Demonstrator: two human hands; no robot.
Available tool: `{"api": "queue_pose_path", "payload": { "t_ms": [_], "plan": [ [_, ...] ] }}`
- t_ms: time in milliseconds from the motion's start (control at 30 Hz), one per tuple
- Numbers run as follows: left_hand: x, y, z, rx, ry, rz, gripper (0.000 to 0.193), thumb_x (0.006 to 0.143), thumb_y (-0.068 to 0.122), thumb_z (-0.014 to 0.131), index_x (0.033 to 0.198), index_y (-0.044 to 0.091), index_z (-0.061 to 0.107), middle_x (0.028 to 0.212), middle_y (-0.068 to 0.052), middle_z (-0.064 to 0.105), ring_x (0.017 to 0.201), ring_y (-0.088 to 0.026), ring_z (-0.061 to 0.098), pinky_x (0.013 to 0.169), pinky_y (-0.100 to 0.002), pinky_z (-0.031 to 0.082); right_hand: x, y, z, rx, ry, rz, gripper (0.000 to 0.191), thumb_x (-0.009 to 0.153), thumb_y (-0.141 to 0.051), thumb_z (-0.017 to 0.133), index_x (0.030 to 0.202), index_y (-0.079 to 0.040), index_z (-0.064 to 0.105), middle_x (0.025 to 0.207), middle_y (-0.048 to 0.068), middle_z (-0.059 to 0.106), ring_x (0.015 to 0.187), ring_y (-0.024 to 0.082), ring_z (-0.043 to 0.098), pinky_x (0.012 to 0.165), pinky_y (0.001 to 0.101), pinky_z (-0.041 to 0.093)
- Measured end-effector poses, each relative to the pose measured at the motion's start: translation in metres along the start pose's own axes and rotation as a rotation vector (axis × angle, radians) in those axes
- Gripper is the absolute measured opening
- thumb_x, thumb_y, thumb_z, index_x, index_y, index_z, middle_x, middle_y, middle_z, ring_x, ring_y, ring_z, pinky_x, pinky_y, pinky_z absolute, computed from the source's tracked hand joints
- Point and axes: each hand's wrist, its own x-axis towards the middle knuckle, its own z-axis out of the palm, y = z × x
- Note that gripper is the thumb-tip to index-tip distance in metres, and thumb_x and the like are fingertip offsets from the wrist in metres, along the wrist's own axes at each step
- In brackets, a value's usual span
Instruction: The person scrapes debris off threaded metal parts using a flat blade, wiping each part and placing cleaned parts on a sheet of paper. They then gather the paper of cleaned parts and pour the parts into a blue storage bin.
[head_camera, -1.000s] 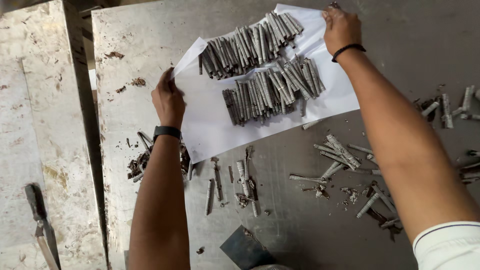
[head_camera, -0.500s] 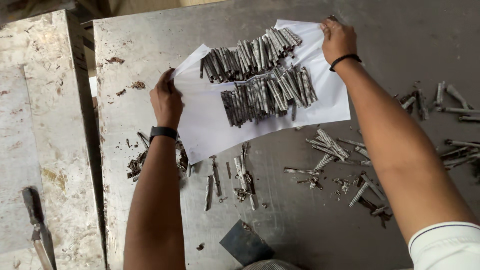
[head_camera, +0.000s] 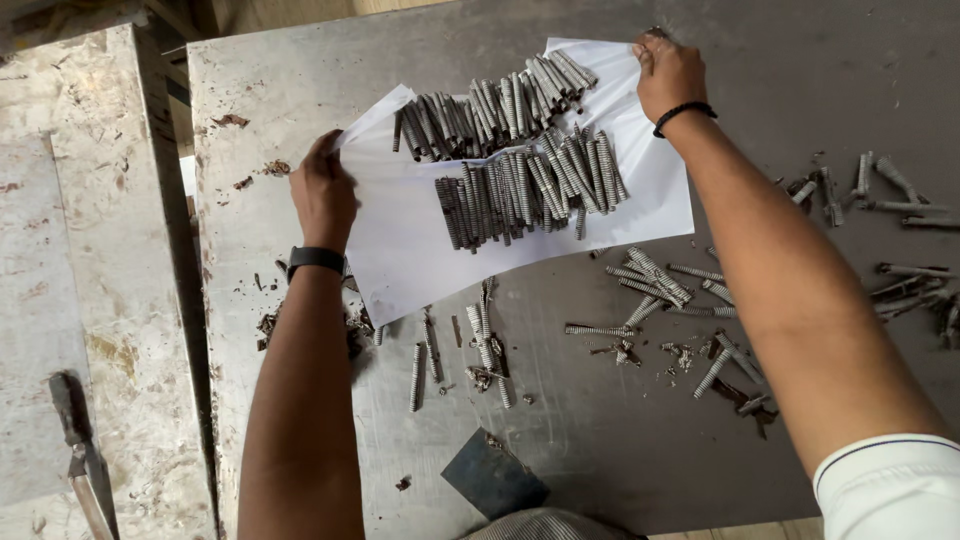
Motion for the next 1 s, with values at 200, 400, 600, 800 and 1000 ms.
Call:
{"api": "queue_pose_path", "payload": {
  "t_ms": [200, 400, 600, 800, 1000],
  "plan": [
    [0.0, 0.007, -0.011, -0.001, -0.004, -0.021, 0.032, 0.106, 0.012, 0.047, 0.128, 0.012, 0.07, 0.067, -0.007, 0.065, 0.051, -0.019, 0.065, 0.049, -0.034, 0.053, 0.001, -0.009, -0.014, -0.009, 0.0, -0.021, 0.011, 0.106, -0.012, 0.065, 0.108, -0.006, 0.074, 0.094, 0.021, 0.072, 0.087, 0.043, 0.069, 0.075, 0.05, 0.055],
    [-0.01, 0.03, -0.03, -0.049, 0.019, 0.087, 0.031, 0.106, 0.011, 0.048, 0.127, 0.01, 0.071, 0.067, -0.009, 0.064, 0.052, -0.02, 0.064, 0.05, -0.035, 0.052, -0.007, -0.025, -0.046, -0.05, 0.039, 0.007, 0.012, 0.105, -0.013, 0.065, 0.109, -0.005, 0.073, 0.093, 0.022, 0.072, 0.087, 0.043, 0.069, 0.074, 0.0503, 0.055],
    [-0.026, 0.059, -0.053, -0.059, -0.032, 0.118, 0.031, 0.104, 0.01, 0.048, 0.123, 0.01, 0.071, 0.067, -0.011, 0.066, 0.053, -0.022, 0.066, 0.051, -0.038, 0.053, -0.037, -0.044, -0.095, -0.089, 0.099, 0.068, 0.015, 0.105, -0.018, 0.065, 0.108, -0.007, 0.073, 0.093, 0.021, 0.072, 0.086, 0.043, 0.069, 0.074, 0.0511, 0.055],
    [-0.05, 0.084, -0.063, -0.051, -0.082, 0.328, 0.03, 0.102, 0.007, 0.05, 0.122, 0.009, 0.073, 0.069, -0.015, 0.068, 0.055, -0.024, 0.068, 0.055, -0.039, 0.054, -0.094, -0.066, -0.164, -0.159, 0.15, 0.153, 0.016, 0.105, -0.02, 0.065, 0.107, -0.007, 0.073, 0.093, 0.022, 0.072, 0.087, 0.044, 0.068, 0.075, 0.052, 0.054],
    [-0.083, 0.119, -0.052, -0.114, -0.214, 0.378, 0.028, 0.102, 0.008, 0.05, 0.12, 0.009, 0.072, 0.071, -0.017, 0.069, 0.055, -0.027, 0.069, 0.055, -0.039, 0.055, -0.171, -0.079, -0.238, -0.208, 0.196, 0.276, 0.015, 0.105, -0.019, 0.062, 0.106, -0.009, 0.072, 0.097, 0.019, 0.072, 0.09, 0.043, 0.068, 0.077, 0.0516, 0.054]
  ]
}}
